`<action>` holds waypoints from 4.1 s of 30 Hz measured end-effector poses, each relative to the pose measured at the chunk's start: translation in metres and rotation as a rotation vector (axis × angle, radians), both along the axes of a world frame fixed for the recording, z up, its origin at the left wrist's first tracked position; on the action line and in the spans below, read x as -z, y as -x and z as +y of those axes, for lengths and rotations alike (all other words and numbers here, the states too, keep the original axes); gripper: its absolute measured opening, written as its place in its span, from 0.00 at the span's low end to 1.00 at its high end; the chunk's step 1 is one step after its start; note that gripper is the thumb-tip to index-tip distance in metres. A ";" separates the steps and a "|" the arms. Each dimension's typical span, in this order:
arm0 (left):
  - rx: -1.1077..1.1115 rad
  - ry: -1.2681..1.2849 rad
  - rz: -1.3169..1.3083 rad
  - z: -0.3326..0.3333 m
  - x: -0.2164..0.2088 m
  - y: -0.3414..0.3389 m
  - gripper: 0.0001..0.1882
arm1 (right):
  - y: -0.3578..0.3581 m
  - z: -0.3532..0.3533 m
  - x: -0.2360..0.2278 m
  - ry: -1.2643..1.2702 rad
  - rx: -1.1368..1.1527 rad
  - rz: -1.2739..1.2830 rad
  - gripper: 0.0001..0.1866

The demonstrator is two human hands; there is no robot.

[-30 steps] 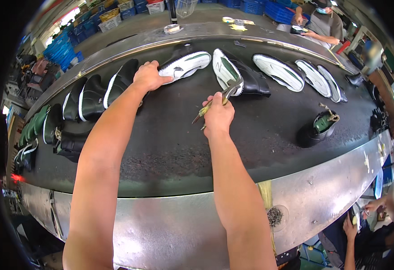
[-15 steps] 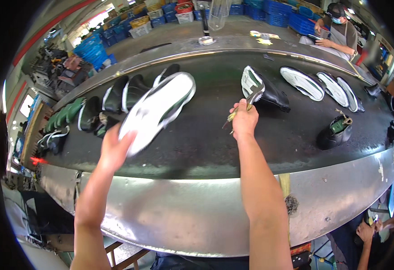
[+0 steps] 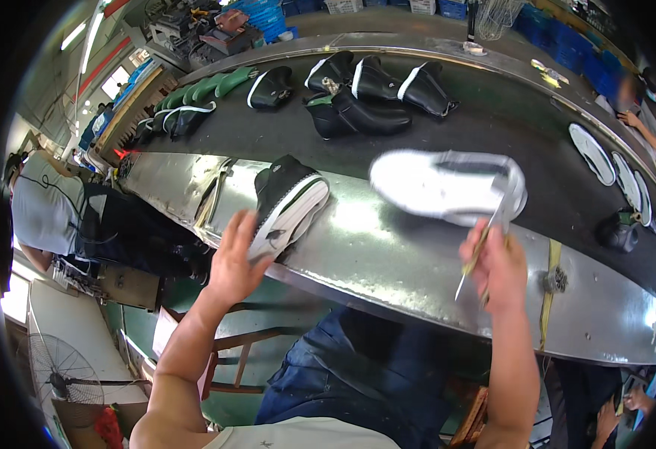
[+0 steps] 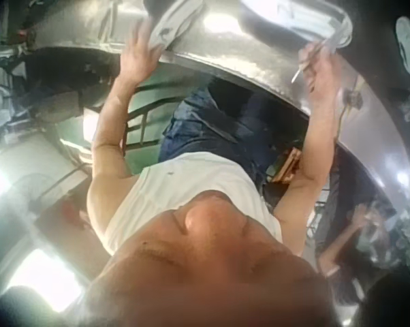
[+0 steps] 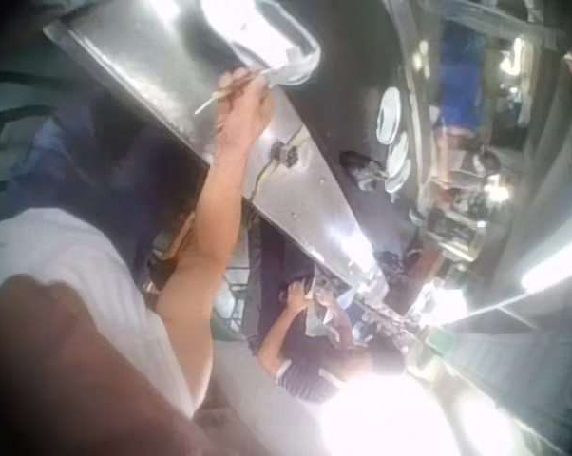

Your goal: Trim and prepare the edges and soles of shoe components using manual tools during assembly.

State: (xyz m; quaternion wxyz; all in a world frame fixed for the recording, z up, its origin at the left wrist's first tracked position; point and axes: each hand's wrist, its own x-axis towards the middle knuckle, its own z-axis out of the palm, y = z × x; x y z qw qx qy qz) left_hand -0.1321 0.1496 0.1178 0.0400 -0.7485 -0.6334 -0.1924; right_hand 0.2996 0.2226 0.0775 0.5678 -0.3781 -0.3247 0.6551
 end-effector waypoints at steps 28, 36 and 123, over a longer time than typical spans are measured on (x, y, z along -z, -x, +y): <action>0.303 -0.392 0.178 -0.005 0.002 0.001 0.12 | 0.007 -0.222 0.074 0.189 -0.125 -0.179 0.21; 0.369 -0.425 0.054 0.021 0.028 0.018 0.03 | 0.005 -0.301 0.115 0.366 -0.217 -0.155 0.17; 0.415 0.384 -0.912 -0.205 0.153 -0.044 0.27 | 0.122 -0.326 0.118 -0.415 -0.434 -1.161 0.17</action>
